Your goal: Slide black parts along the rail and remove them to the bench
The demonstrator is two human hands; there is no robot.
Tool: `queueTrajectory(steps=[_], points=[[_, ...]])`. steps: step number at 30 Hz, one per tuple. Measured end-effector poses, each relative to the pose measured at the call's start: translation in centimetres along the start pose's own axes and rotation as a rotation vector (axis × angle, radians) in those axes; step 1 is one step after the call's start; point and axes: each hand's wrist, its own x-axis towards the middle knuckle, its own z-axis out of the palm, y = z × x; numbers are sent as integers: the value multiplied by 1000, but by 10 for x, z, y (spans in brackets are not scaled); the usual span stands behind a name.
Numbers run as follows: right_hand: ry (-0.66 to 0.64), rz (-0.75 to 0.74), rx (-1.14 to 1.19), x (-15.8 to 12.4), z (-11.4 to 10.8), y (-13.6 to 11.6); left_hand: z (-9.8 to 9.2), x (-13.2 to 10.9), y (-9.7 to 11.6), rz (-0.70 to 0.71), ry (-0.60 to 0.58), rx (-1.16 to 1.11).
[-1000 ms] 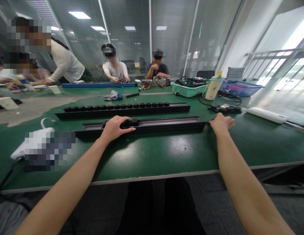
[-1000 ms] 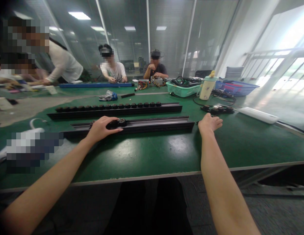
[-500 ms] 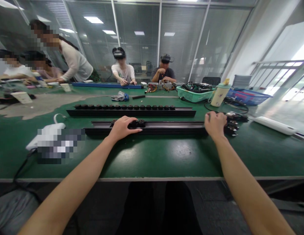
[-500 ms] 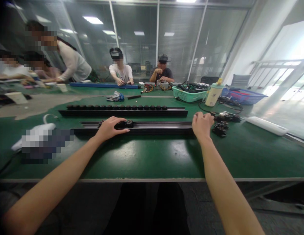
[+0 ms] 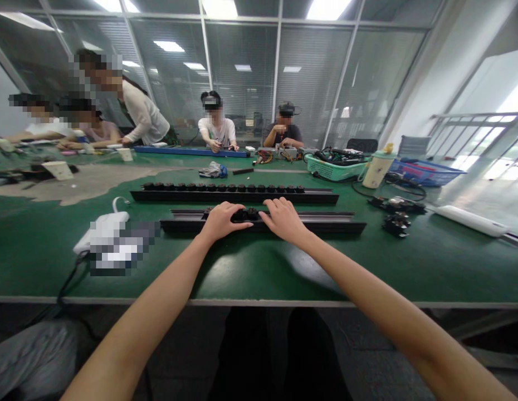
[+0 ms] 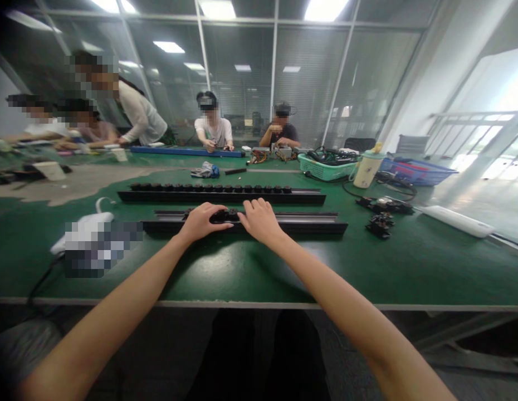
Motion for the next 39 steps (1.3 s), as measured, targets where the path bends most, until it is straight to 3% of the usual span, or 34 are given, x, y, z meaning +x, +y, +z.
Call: queueTrajectory(steps=[5, 11, 24, 39], points=[[-122, 104, 54, 40, 18, -33, 2, 1, -3, 17, -2, 9], [-65, 160, 183, 41, 38, -34, 4, 2, -2, 18, -12, 8], [-111, 231, 223, 43, 33, -32, 4, 6, 3, -2, -29, -8], [-88, 196, 222, 44, 32, -30, 5, 6, 5, -29, -39, -6]])
